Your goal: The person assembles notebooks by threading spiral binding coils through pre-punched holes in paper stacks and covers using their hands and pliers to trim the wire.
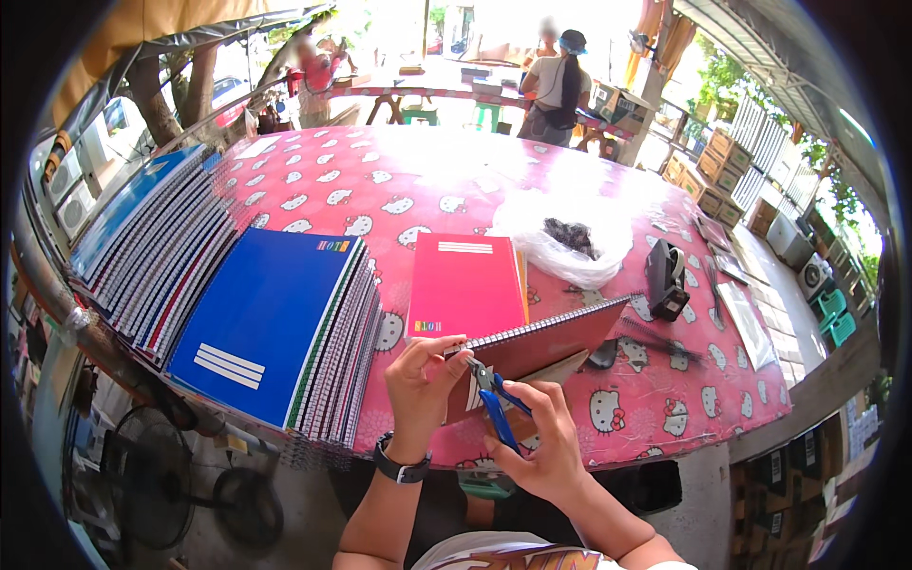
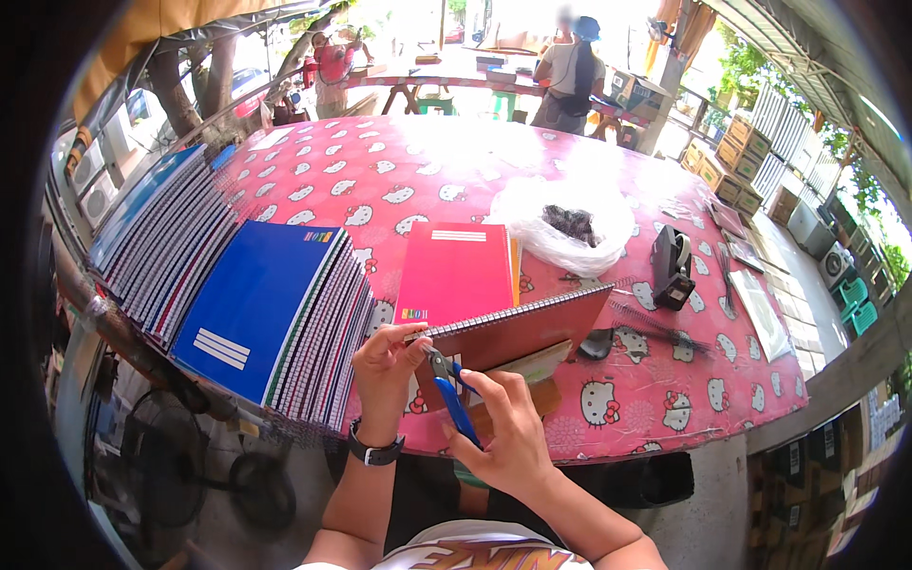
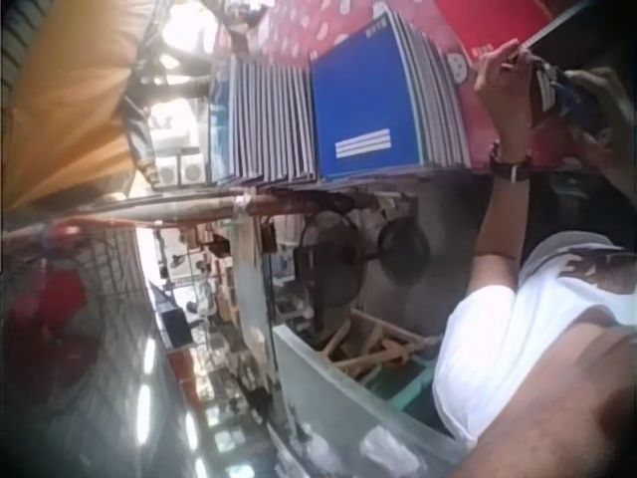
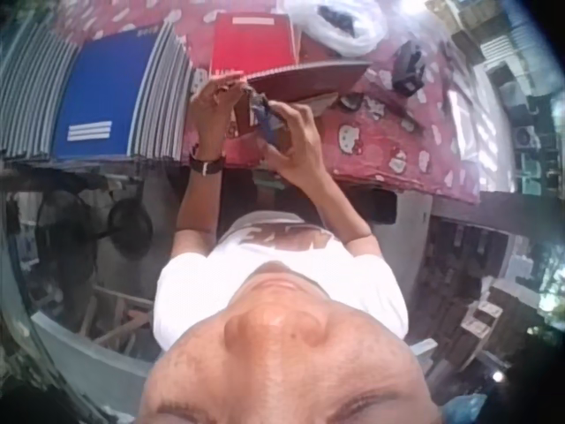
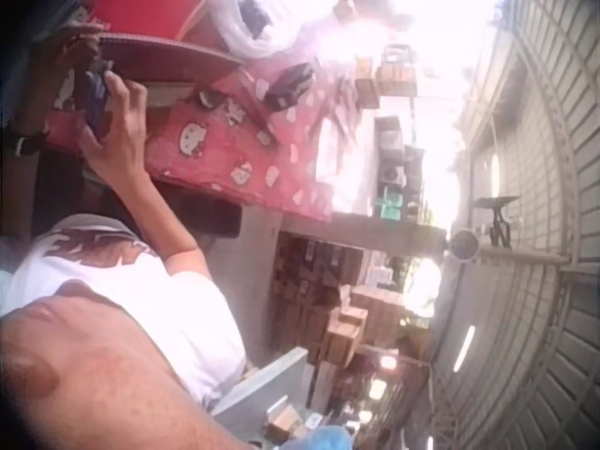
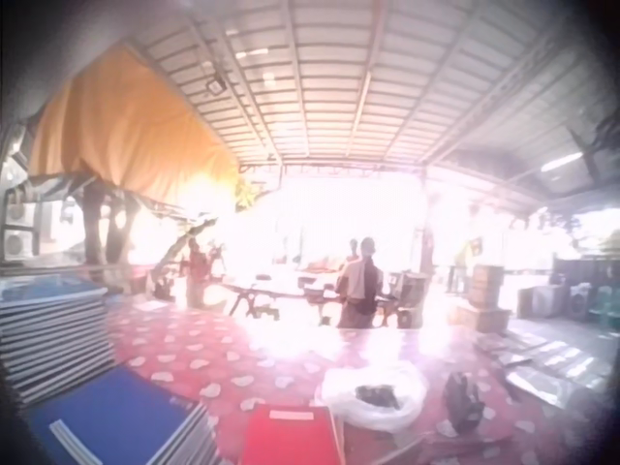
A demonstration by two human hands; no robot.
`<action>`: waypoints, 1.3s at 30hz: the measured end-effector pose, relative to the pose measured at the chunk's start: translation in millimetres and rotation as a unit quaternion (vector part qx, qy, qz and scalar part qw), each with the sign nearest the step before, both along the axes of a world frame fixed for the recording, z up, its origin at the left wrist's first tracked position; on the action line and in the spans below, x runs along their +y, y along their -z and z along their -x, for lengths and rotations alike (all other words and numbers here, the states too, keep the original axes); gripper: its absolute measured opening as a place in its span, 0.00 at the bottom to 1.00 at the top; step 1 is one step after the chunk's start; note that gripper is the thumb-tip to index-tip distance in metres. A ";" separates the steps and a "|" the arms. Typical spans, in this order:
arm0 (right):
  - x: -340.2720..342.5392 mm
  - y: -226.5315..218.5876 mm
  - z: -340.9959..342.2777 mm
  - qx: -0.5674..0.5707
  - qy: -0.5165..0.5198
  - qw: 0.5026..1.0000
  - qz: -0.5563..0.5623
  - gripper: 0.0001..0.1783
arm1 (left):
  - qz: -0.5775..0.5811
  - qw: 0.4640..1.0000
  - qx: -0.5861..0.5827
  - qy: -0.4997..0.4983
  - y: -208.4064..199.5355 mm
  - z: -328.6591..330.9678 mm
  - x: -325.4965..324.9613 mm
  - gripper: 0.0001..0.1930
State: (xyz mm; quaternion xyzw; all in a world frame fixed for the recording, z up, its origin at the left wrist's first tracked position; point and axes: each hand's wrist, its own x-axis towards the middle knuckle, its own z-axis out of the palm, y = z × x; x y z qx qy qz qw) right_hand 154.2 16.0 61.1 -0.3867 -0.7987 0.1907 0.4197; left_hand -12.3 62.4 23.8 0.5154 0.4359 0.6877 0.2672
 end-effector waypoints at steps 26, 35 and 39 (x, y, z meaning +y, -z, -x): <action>12.6 44.1 -116.4 0.311 0.159 0.926 0.144 0.29 | 0.008 1.000 0.025 -0.016 27.0 -36.6 -10.3 0.12; 24.4 141.0 -219.3 -0.111 0.434 0.894 0.013 0.32 | 0.001 0.964 -0.187 -0.187 -74.6 59.9 -47.8 0.16; 32.7 132.6 -212.1 -0.138 0.447 0.881 0.073 0.31 | -0.277 0.914 -0.134 -0.264 -183.1 138.9 -82.0 0.26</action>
